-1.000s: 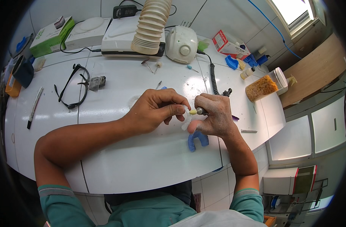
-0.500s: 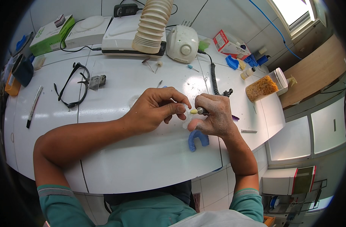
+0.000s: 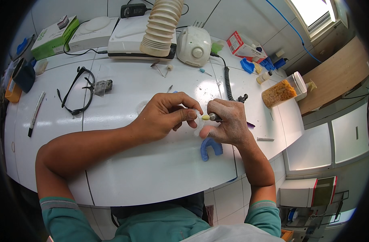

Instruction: The person uses a rotary tool to polish and refine the edges of a white dental prosthesis, holding the piece in their left hand while applying the rotating bit with their right hand.

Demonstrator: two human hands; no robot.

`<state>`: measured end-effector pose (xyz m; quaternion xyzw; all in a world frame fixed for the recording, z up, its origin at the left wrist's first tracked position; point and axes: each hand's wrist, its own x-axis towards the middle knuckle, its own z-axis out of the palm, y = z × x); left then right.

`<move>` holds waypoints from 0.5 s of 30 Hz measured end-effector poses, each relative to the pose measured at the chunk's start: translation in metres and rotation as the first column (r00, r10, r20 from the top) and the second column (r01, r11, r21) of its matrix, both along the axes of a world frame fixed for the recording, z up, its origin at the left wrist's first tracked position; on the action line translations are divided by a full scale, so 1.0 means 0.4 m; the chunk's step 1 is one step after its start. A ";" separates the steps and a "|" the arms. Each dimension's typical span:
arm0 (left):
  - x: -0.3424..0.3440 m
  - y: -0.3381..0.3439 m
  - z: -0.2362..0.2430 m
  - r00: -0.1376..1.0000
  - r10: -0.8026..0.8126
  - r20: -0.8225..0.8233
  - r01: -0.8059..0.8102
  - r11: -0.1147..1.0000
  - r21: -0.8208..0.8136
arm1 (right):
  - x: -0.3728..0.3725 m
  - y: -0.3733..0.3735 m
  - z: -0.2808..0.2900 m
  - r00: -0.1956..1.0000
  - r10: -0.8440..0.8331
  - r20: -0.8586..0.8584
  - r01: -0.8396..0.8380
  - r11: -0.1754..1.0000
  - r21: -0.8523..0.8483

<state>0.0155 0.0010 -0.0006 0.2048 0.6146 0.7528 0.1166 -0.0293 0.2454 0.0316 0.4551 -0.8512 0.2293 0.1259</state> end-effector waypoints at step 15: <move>-0.001 0.003 -0.004 1.000 0.003 0.011 -0.003 1.000 0.026 | 0.002 -0.003 0.002 1.000 0.013 0.026 -0.012 1.000 -0.018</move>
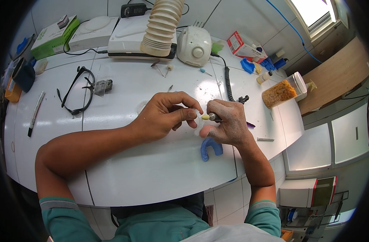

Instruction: The person uses a rotary tool to polish and refine the edges of a white dental prosthesis, holding the piece in their left hand while applying the rotating bit with their right hand.

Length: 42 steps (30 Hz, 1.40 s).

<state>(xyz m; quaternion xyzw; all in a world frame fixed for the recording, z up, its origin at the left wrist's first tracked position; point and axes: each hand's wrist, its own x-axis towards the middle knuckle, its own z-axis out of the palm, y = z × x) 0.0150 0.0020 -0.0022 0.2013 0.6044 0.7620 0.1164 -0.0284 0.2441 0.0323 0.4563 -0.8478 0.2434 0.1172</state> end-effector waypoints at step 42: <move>0.001 0.001 0.002 0.999 0.031 0.018 -0.031 1.000 0.007 | 0.001 0.003 -0.005 1.000 -0.026 -0.009 0.026 1.000 0.009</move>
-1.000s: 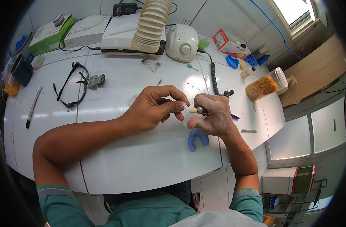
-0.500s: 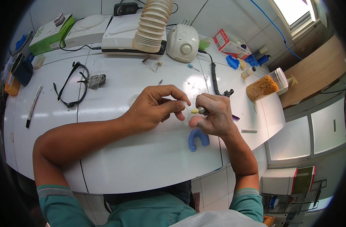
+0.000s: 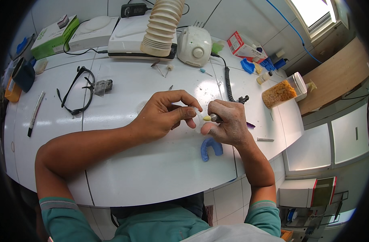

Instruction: The person uses a rotary tool to polish and refine the edges of a white dental prosthesis, holding the piece in their left hand while applying the rotating bit with their right hand.

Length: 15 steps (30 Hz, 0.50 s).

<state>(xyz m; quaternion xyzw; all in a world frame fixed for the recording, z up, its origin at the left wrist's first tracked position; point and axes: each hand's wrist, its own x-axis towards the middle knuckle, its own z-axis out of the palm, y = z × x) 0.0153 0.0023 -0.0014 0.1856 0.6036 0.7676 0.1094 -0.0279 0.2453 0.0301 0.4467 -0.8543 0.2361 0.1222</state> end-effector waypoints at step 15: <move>-0.002 -0.003 0.001 1.000 -0.016 0.006 0.016 1.000 -0.005 | -0.002 -0.001 -0.001 0.999 0.027 -0.017 -0.028 1.000 -0.005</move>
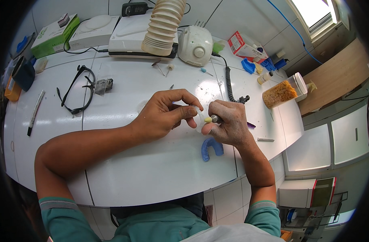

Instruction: The person uses a rotary tool to polish and refine the edges of a white dental prosthesis, holding the piece in their left hand while applying the rotating bit with their right hand.

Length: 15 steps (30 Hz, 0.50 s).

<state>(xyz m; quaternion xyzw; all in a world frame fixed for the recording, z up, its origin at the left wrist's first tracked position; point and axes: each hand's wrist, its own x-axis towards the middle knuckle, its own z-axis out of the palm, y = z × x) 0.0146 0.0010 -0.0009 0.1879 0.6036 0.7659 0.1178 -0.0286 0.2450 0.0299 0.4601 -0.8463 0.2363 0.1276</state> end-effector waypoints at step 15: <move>-0.007 0.000 -0.014 1.000 0.005 0.029 -0.006 1.000 0.030 | 0.004 -0.005 0.001 1.000 -0.029 0.005 0.029 1.000 -0.005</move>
